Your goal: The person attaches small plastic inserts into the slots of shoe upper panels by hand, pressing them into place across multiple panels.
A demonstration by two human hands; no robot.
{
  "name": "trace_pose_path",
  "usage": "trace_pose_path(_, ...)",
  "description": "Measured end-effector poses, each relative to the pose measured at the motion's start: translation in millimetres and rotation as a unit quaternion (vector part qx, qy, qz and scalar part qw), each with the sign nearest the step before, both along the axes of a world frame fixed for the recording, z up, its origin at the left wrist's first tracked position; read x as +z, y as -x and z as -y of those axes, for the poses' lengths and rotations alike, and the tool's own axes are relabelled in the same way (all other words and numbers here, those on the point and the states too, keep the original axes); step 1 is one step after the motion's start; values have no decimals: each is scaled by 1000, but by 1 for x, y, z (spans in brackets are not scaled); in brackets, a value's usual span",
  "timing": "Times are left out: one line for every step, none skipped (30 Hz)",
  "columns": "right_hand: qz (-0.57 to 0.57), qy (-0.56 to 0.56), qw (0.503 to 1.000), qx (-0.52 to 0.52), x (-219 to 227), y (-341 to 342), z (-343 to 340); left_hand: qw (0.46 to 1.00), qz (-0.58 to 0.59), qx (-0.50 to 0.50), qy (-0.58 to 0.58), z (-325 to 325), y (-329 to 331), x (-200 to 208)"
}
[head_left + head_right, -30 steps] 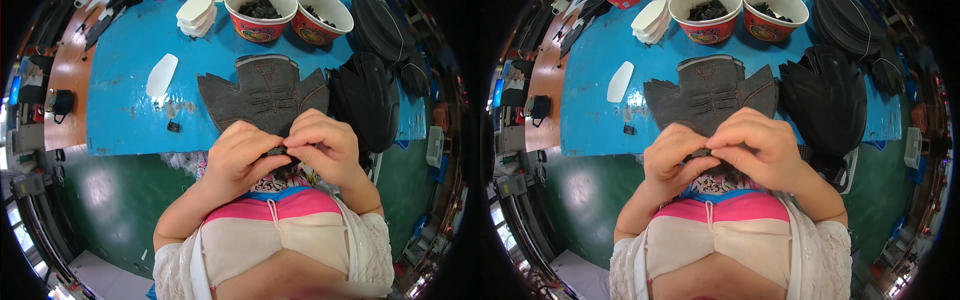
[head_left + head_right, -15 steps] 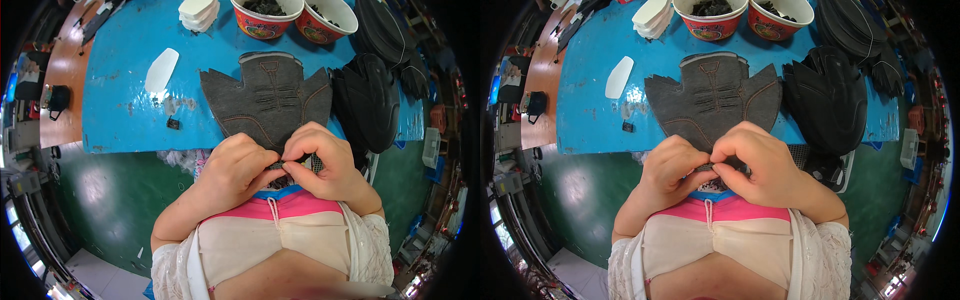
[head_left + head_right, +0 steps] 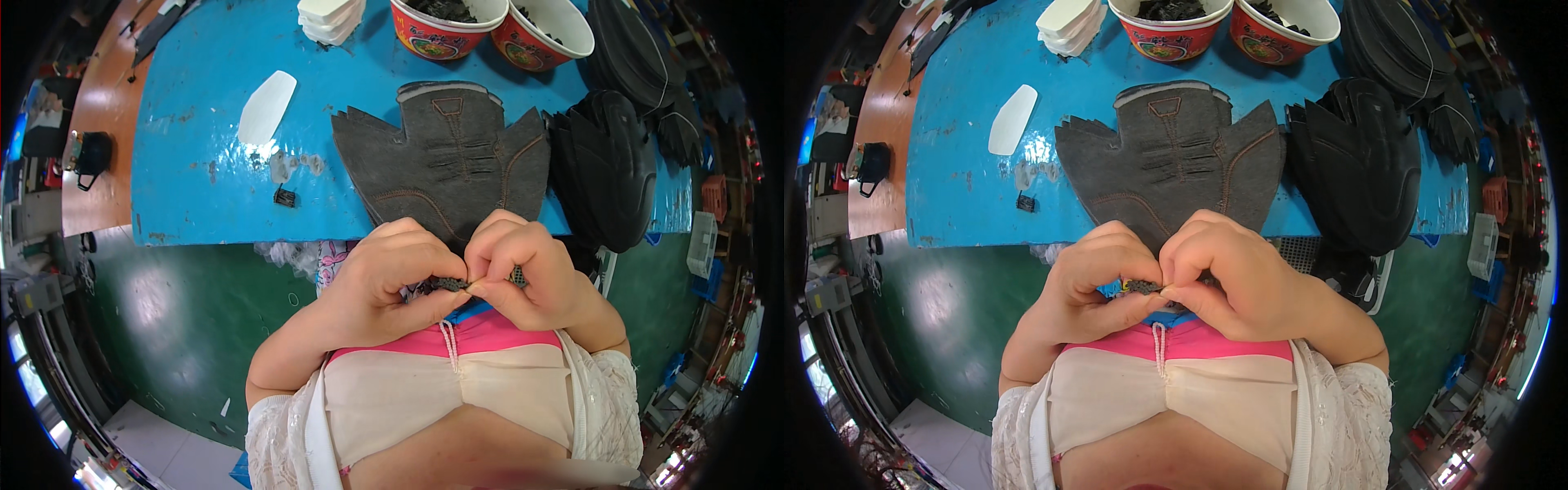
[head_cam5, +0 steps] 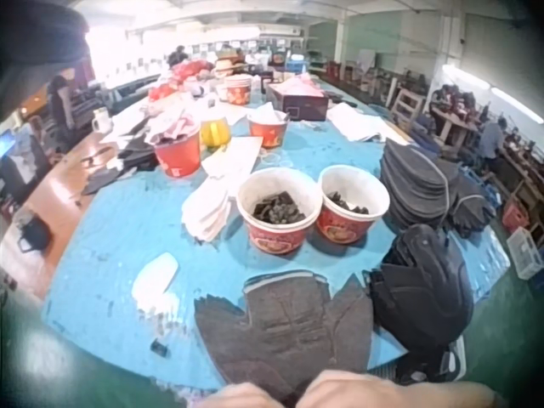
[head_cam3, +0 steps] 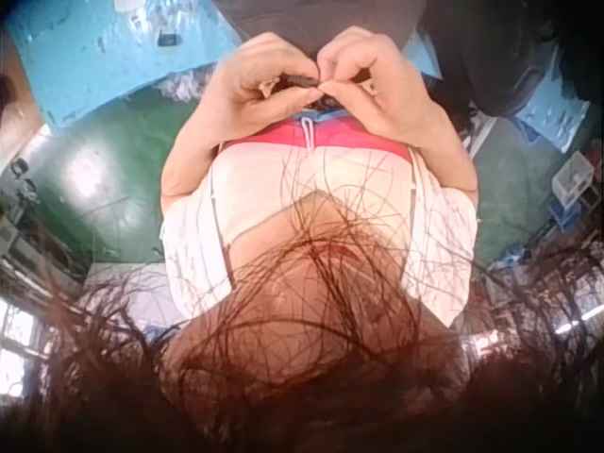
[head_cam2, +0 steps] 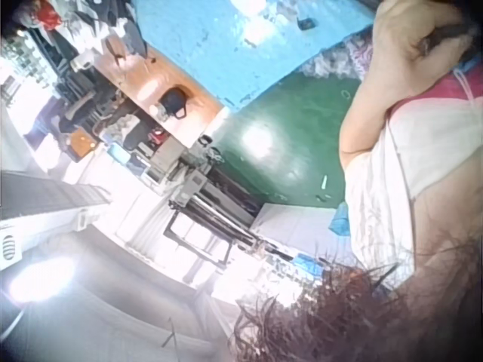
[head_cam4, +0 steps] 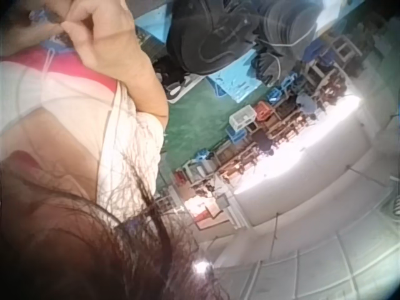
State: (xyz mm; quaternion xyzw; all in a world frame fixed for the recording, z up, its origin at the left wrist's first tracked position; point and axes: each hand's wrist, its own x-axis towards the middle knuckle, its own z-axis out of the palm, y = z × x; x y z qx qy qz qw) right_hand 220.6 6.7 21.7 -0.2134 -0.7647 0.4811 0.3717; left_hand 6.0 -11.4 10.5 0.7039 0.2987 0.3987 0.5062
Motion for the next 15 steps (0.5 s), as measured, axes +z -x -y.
trace_pose_path(0, 1, 1000, 0, -2, 0, 1, 1000, 0, 0, 1, 0, 0, 0)
trace_pose_path(-17, 41, 999, 6, -4, 0, 2, 1000, 9, 4, -1, 0, 0, 0)
trace_pose_path(-35, 82, 996, 12, -6, 0, 3, 1000, 18, 7, -3, 0, 0, 0)
trace_pose_path(-35, 82, 996, 13, -7, -1, 3, 1000, 18, 8, -2, 2, 1, -2)
trace_pose_path(-36, 78, 996, 8, -8, -1, 3, 998, 36, 57, 7, 5, 3, -5)
trace_pose_path(-38, 73, 997, 2, -9, -1, 2, 993, 54, 106, 16, 6, 5, -7)
trace_pose_path(-18, 69, 996, -54, -7, -1, 2, 991, -15, 126, -34, 5, 6, -5)
trace_pose_path(1, 65, 992, -110, -5, 0, 1, 991, -16, 127, -33, 2, 5, -6)
trace_pose_path(19, 29, 980, -198, -4, 6, -8, 963, -131, 181, -153, -2, 3, -7)
trace_pose_path(70, -36, 965, -249, -2, 8, -22, 905, -240, 226, -268, -3, -1, -6)
trace_pose_path(86, -34, 961, -262, -4, 13, -33, 903, -244, 238, -262, -2, -3, -12)
trace_pose_path(102, -32, 956, -274, -5, 18, -41, 902, -245, 238, -263, -2, -4, -15)
trace_pose_path(102, -32, 956, -274, -8, 21, -46, 895, -259, 245, -269, 0, -6, -18)
trace_pose_path(127, -50, 952, -273, -13, 23, -49, 888, -272, 251, -274, 1, -6, -19)
trace_pose_path(152, -69, 948, -272, -16, 24, -50, 888, -272, 251, -274, 1, -7, -20)
